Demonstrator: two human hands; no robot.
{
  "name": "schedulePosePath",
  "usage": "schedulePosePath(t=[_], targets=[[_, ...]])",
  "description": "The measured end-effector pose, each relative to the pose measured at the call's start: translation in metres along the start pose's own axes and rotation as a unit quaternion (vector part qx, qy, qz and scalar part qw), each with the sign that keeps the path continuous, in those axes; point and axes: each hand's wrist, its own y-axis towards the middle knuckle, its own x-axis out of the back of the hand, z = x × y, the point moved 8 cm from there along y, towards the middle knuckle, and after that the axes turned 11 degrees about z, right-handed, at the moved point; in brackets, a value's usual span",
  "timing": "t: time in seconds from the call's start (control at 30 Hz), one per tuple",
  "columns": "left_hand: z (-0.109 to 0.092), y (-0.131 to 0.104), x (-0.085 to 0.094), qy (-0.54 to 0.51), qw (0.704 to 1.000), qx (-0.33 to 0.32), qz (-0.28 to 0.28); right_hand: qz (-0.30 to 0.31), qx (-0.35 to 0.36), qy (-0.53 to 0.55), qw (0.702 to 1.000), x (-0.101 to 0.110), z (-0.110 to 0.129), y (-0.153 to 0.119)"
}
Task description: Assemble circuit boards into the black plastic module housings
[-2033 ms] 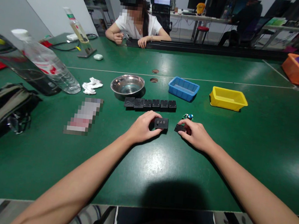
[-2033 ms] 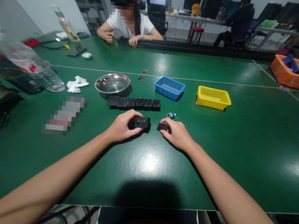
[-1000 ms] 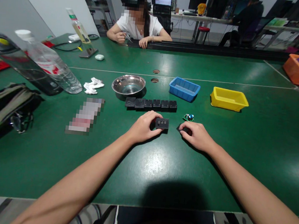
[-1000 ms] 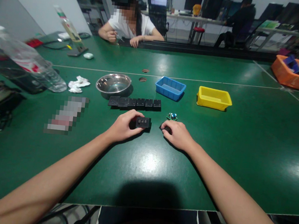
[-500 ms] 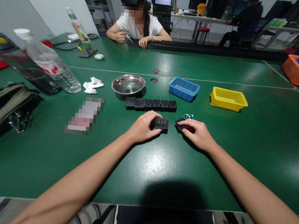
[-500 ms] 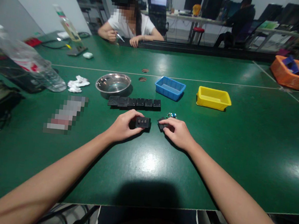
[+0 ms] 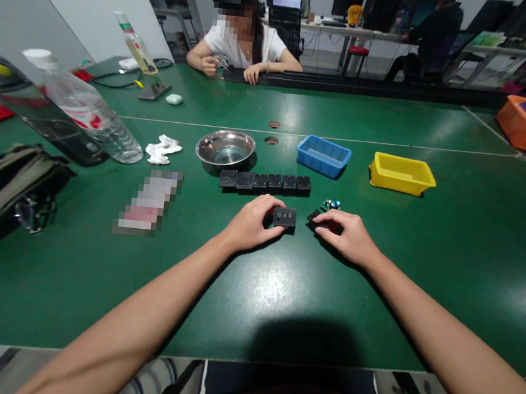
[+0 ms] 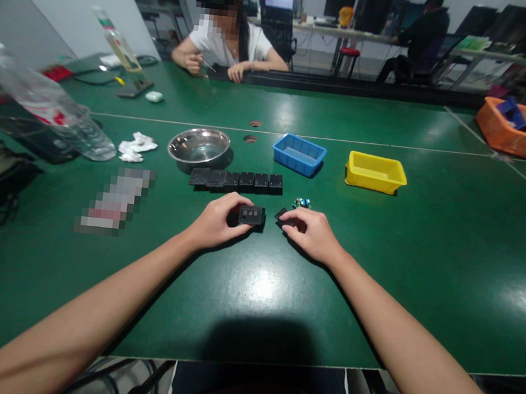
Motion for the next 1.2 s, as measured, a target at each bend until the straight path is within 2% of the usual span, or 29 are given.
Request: schedulePosePath(t=[0.23, 0.5, 0.8, 1.2], targets=[[-0.001, 0.000, 0.000, -0.002, 1.000, 0.005, 0.006, 0.001, -0.047, 0.040, 0.998, -0.002, -0.009, 0.000], [-0.001, 0.000, 0.000, -0.001, 1.000, -0.008, 0.004, -0.015, -0.067, 0.107, 0.992, -0.005, -0.021, 0.000], [0.000, 0.000, 0.000, 0.003, 1.000, -0.002, -0.004, 0.005, -0.082, 0.040, 0.996, -0.004, -0.019, 0.000], [0.001, 0.000, 0.000, 0.004, 1.000, 0.005, -0.002, 0.003, -0.061, 0.015, 0.998, -0.004, -0.017, 0.001]])
